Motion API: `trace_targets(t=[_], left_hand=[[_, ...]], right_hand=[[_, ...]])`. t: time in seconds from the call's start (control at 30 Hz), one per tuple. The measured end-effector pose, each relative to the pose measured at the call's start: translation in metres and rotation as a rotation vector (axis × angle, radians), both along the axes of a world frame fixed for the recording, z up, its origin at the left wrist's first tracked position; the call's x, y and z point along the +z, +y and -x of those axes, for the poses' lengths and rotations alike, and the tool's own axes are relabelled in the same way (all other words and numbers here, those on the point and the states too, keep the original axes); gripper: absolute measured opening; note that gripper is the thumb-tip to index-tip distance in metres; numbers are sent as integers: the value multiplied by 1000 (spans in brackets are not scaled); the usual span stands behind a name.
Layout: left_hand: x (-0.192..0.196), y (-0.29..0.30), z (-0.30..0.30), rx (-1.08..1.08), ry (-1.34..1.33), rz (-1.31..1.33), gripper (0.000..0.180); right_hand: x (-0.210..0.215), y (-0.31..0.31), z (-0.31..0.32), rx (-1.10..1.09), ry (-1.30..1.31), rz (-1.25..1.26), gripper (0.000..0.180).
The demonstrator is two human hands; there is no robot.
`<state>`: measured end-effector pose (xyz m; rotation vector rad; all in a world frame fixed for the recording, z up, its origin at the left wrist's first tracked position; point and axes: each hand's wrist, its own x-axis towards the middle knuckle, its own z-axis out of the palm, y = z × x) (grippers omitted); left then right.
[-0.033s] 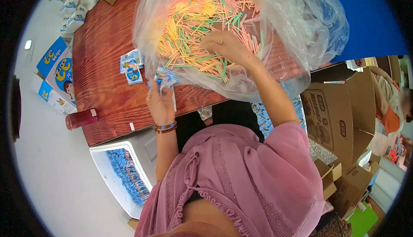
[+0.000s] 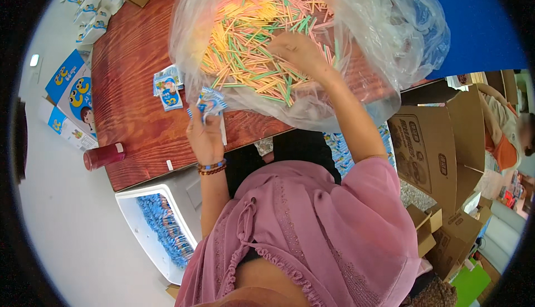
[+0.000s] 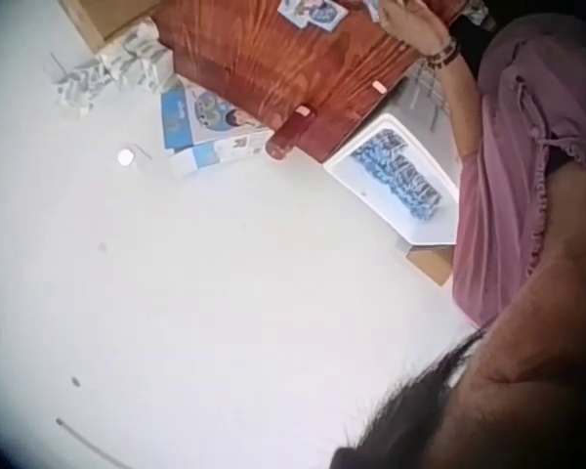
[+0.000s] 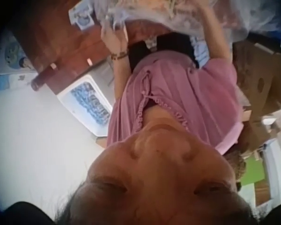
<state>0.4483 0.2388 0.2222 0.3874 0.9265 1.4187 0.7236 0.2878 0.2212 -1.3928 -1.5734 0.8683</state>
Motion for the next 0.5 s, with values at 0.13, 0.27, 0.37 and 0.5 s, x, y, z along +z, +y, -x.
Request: trace_targets(t=[0.13, 0.27, 0.37, 0.5], left_hand=[[-16, -4, 20, -91, -86, -84, 24], [-11, -4, 7, -80, -66, -47, 21], [-14, -4, 5, -96, -55, -66, 19], [-12, -5, 7, -125, -68, -74, 19]], right_hand=[[1, -4, -60, -263, -257, 87, 22], [-8, -25, -69, -378, -758, 100, 33], [-6, -33, -62, -430, -847, 297, 36], [-10, -24, -51, -472, -873, 336, 37]])
